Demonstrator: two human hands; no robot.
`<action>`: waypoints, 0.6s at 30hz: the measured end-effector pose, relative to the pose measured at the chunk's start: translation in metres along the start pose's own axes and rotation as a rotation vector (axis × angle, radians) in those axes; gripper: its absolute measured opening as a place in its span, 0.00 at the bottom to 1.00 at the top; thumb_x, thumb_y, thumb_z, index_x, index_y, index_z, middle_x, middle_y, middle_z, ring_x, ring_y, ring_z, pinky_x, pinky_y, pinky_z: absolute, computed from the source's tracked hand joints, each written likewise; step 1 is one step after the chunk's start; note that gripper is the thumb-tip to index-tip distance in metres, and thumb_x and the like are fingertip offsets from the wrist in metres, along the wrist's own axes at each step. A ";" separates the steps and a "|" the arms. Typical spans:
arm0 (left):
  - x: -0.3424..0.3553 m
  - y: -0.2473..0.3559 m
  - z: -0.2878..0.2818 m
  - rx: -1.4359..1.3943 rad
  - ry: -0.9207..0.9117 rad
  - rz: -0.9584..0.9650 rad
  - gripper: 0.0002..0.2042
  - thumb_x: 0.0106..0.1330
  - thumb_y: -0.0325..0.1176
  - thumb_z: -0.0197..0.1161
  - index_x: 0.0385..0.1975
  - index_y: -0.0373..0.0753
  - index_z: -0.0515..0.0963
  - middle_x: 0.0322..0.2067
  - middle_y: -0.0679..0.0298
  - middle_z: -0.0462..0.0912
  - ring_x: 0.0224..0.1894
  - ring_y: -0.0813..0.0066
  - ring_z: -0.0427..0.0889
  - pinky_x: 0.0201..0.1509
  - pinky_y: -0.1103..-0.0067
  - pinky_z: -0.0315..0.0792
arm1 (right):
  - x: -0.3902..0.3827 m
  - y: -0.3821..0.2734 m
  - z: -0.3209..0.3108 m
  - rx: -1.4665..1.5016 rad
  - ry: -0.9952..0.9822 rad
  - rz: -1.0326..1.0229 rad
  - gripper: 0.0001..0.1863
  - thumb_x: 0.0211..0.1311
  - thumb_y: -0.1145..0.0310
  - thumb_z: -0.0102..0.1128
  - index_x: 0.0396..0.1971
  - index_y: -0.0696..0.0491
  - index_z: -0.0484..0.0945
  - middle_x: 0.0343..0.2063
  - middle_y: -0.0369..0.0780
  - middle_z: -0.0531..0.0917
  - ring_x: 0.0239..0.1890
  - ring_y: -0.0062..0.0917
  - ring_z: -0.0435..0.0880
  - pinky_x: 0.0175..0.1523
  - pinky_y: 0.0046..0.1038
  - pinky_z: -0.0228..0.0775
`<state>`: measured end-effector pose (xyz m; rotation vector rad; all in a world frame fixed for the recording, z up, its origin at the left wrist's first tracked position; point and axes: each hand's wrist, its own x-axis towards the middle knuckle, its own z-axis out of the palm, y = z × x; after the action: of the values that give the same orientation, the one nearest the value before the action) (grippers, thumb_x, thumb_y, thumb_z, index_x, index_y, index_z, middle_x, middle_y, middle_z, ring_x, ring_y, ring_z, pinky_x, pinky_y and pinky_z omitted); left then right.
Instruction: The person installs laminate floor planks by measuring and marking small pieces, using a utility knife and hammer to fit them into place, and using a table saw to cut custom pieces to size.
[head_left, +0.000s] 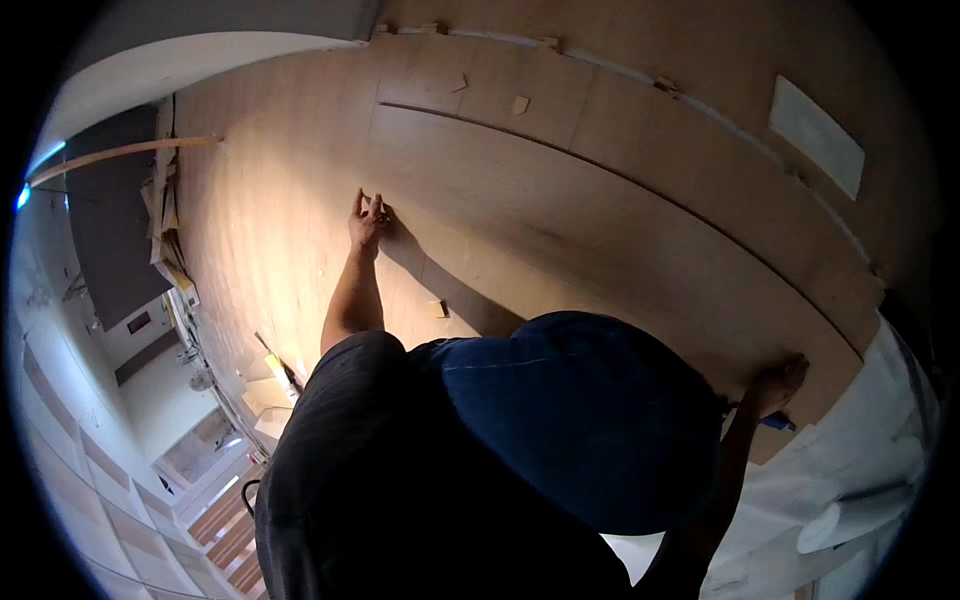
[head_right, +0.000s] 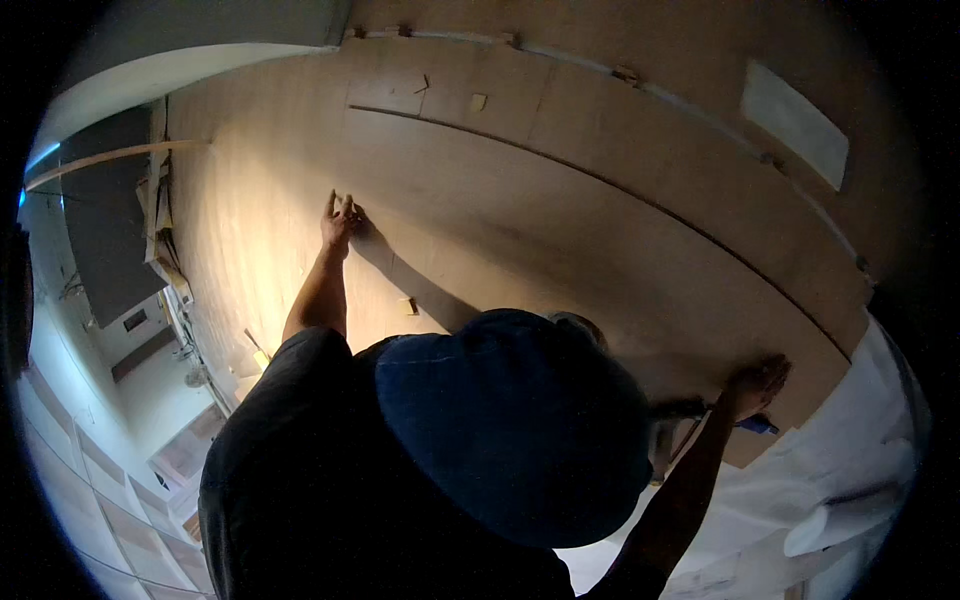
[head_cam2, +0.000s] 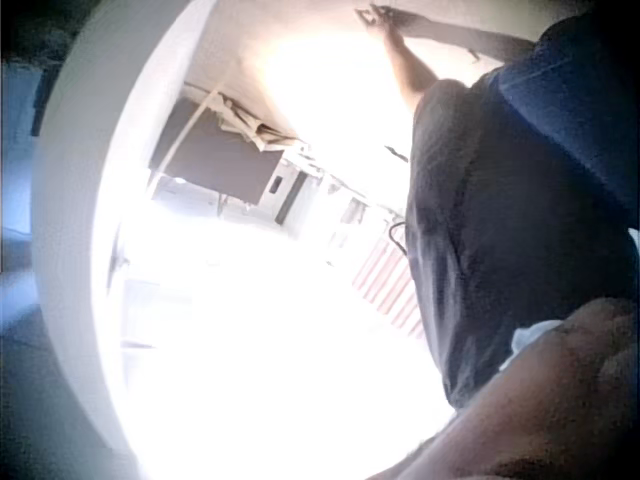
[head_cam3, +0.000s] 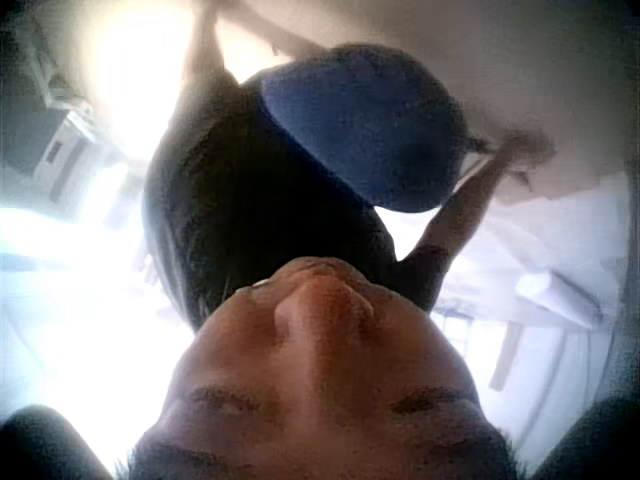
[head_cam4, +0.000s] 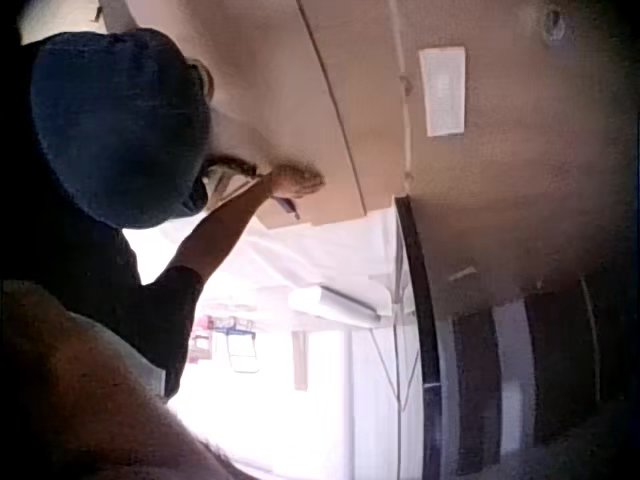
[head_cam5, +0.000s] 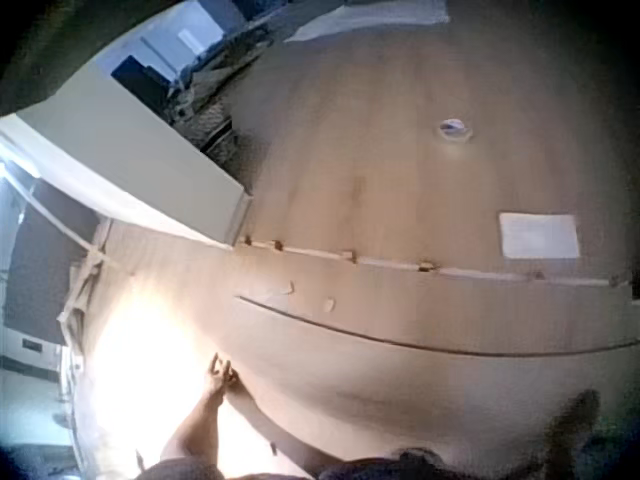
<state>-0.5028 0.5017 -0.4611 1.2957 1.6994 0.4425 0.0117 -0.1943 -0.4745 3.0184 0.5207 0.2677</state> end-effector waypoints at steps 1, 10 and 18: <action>0.015 -0.005 -0.001 -0.007 -0.056 0.035 0.32 0.71 0.36 0.65 0.72 0.47 0.59 0.31 0.65 0.77 0.29 0.79 0.75 0.30 0.78 0.71 | -0.007 0.020 0.016 -0.012 -0.111 -0.002 0.19 0.73 0.69 0.46 0.59 0.60 0.75 0.63 0.48 0.74 0.66 0.41 0.71 0.70 0.40 0.64; -0.035 0.127 0.145 0.723 -0.141 0.699 0.23 0.68 0.31 0.63 0.62 0.39 0.69 0.41 0.53 0.83 0.44 0.56 0.83 0.46 0.64 0.76 | 0.010 -0.015 -0.015 0.037 -0.110 0.214 0.25 0.70 0.68 0.49 0.67 0.49 0.67 0.68 0.43 0.68 0.71 0.40 0.63 0.71 0.45 0.54; -0.312 0.157 0.453 0.915 -1.299 1.869 0.27 0.69 0.41 0.59 0.67 0.43 0.66 0.71 0.56 0.59 0.73 0.58 0.57 0.76 0.59 0.50 | 0.007 -0.020 -0.017 0.109 -0.118 0.233 0.28 0.68 0.66 0.53 0.68 0.46 0.66 0.70 0.42 0.65 0.72 0.39 0.62 0.71 0.49 0.51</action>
<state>-0.0336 0.1745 -0.4366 2.6048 -0.8774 -0.3190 0.0083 -0.1721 -0.4589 3.1759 0.1788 0.0731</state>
